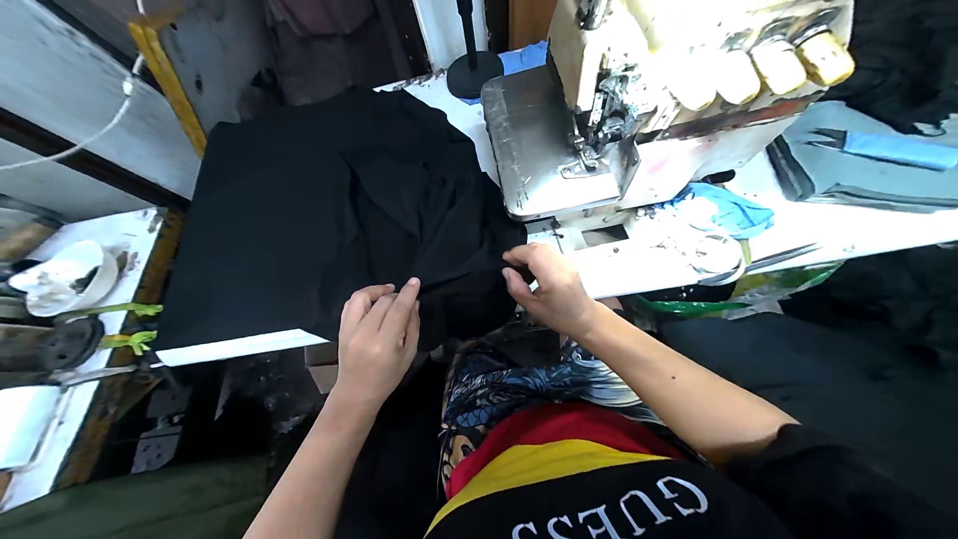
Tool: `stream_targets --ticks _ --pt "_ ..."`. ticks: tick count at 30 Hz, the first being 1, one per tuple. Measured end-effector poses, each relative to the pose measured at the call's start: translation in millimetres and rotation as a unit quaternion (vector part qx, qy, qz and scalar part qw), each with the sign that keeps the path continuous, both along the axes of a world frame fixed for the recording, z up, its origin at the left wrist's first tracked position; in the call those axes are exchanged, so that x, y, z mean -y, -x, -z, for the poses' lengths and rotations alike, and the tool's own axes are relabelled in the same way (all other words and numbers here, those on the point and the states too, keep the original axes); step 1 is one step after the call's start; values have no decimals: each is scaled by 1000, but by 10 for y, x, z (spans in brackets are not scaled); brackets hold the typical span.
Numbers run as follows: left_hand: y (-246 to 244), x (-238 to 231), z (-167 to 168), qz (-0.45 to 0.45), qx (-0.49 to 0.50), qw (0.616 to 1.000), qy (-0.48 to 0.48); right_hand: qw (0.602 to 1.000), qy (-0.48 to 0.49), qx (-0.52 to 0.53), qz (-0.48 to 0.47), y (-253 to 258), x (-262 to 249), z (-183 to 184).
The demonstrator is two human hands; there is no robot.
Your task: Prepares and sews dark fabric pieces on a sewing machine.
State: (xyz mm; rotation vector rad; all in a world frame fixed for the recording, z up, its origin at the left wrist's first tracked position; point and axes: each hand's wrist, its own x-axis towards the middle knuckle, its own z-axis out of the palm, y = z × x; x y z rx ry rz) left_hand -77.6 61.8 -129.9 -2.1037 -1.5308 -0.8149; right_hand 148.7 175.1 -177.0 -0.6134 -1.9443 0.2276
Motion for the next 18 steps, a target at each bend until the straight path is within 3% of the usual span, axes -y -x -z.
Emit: stream_targets --ticks 6,9,13,18 --pt "-36 -53 -18 78 62 995 -30 998 24 47 -16 19 -3 -69" --pt "-92 -79 29 72 111 991 -29 999 30 41 -21 6 20 -95" --pt "-163 -58 -35 -4 164 983 87 999 18 35 -12 -12 50 -101" --pt "-65 -90 -101 25 247 959 135 998 52 38 4 -42 79 -138"
